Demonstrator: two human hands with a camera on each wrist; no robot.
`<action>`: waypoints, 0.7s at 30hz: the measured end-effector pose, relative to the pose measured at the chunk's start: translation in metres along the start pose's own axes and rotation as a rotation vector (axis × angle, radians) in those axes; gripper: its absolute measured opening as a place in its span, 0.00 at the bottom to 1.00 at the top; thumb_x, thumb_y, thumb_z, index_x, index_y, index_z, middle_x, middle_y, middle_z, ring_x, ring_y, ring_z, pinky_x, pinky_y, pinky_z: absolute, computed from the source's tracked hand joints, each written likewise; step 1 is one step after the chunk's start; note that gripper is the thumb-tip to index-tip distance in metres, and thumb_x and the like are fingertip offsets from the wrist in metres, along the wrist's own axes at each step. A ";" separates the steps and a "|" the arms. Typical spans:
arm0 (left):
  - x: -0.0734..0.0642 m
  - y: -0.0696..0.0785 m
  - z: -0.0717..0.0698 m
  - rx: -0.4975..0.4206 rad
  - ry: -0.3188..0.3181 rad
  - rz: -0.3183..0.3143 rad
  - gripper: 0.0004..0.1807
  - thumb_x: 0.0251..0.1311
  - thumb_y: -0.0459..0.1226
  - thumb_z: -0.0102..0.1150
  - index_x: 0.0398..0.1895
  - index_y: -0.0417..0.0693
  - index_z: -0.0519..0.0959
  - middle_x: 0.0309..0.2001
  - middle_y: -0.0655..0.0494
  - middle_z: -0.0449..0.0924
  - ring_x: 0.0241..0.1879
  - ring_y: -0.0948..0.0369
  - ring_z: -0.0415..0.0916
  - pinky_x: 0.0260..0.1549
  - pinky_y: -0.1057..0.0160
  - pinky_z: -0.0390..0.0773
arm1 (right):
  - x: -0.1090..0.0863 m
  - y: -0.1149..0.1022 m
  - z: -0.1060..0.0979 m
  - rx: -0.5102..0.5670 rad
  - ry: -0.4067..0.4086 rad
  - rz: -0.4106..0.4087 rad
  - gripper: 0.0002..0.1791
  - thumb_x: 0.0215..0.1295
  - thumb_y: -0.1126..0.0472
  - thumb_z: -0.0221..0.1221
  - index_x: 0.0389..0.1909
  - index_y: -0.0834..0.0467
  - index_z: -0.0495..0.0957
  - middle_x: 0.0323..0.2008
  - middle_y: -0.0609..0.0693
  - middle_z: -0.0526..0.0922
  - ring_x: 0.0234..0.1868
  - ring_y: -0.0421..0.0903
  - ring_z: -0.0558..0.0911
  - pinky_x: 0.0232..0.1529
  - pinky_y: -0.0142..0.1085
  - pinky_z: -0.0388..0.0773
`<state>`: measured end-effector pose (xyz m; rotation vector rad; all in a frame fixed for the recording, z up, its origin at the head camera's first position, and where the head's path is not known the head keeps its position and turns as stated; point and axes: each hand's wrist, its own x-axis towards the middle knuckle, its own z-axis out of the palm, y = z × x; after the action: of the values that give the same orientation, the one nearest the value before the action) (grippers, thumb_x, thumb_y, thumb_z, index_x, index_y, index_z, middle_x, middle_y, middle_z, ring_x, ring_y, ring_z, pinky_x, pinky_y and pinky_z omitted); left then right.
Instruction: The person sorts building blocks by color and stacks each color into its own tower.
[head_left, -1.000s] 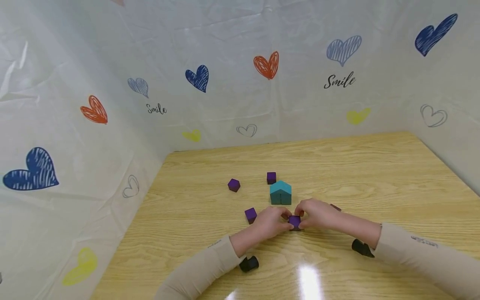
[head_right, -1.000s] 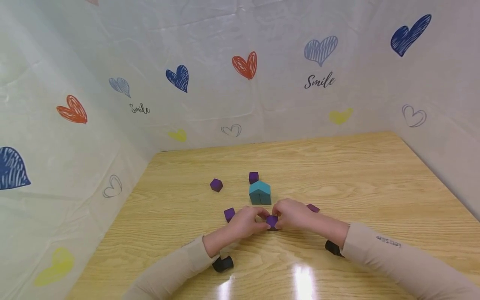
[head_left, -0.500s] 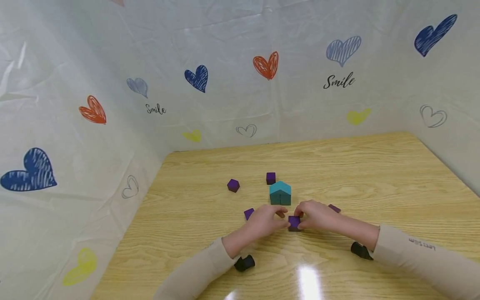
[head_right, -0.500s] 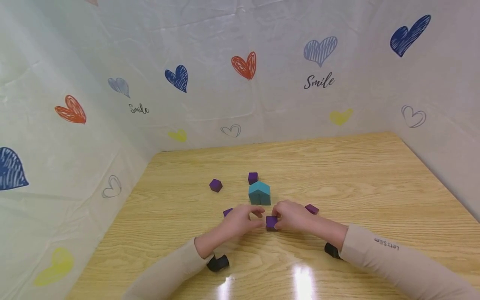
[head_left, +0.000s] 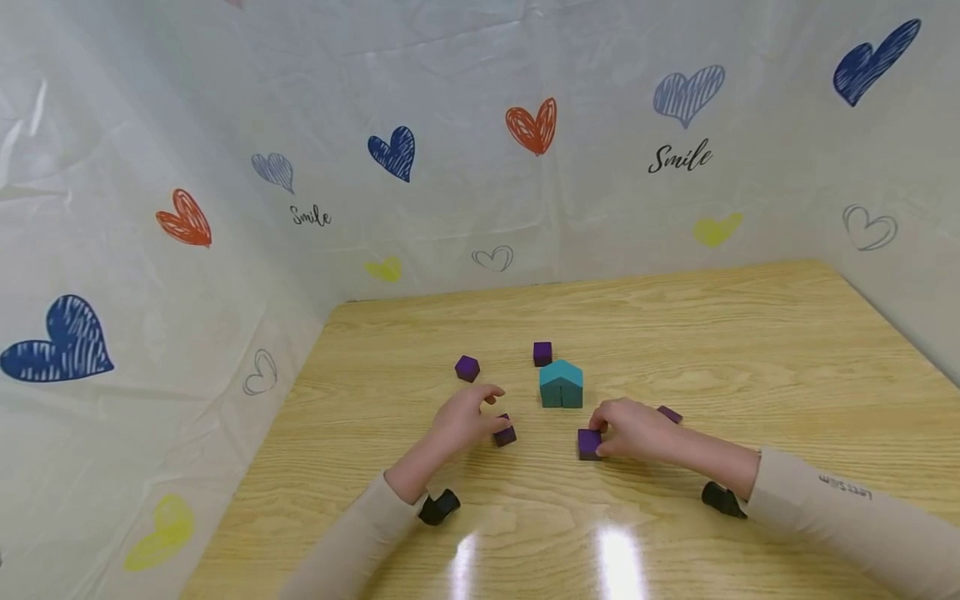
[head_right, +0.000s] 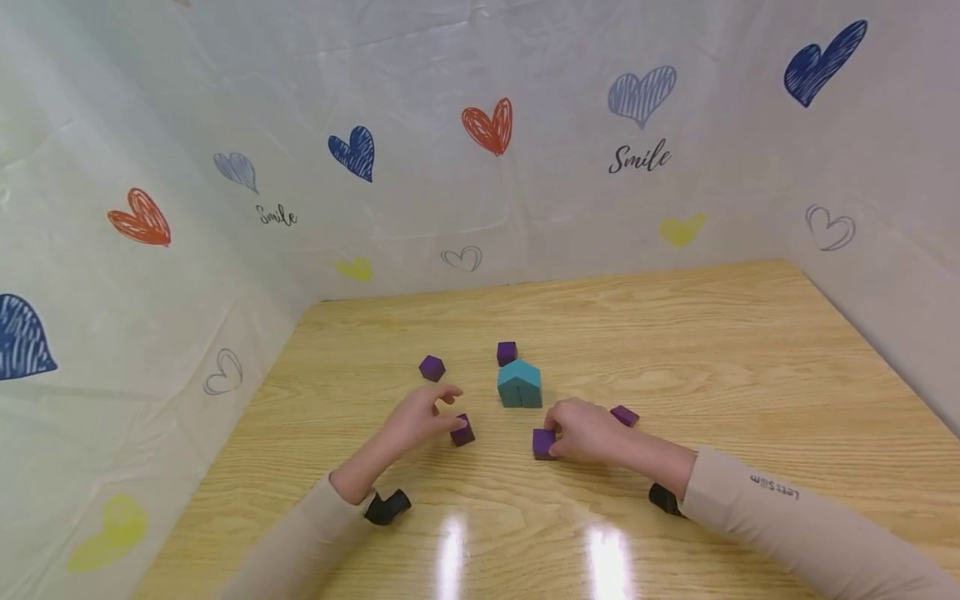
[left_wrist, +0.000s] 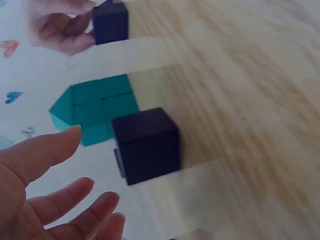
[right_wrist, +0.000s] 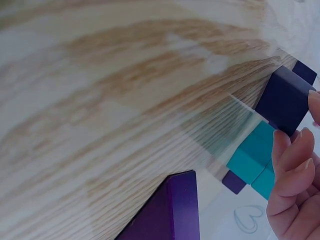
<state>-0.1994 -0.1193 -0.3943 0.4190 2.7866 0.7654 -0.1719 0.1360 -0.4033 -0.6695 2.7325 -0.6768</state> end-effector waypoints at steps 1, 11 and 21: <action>0.000 -0.003 0.000 0.003 -0.012 -0.010 0.25 0.53 0.42 0.64 0.54 0.46 0.74 0.48 0.48 0.77 0.41 0.54 0.74 0.38 0.57 0.74 | 0.000 0.000 0.000 0.001 0.000 0.001 0.11 0.47 0.64 0.67 0.34 0.61 0.80 0.32 0.49 0.80 0.35 0.46 0.78 0.35 0.38 0.75; -0.002 -0.018 0.012 0.026 -0.057 -0.013 0.22 0.48 0.42 0.68 0.48 0.47 0.76 0.39 0.53 0.78 0.34 0.60 0.72 0.33 0.62 0.73 | -0.001 0.000 0.000 0.007 0.002 0.005 0.11 0.47 0.64 0.67 0.34 0.61 0.80 0.32 0.49 0.80 0.36 0.46 0.78 0.35 0.38 0.75; -0.003 -0.022 0.014 -0.015 -0.024 0.011 0.17 0.50 0.41 0.67 0.43 0.46 0.78 0.37 0.55 0.78 0.26 0.64 0.69 0.27 0.65 0.69 | -0.001 0.000 0.001 0.020 0.004 0.015 0.11 0.47 0.65 0.66 0.34 0.60 0.80 0.32 0.48 0.80 0.35 0.45 0.78 0.34 0.37 0.75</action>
<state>-0.1976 -0.1322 -0.4170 0.4388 2.7568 0.7782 -0.1706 0.1364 -0.4037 -0.6438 2.7279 -0.7014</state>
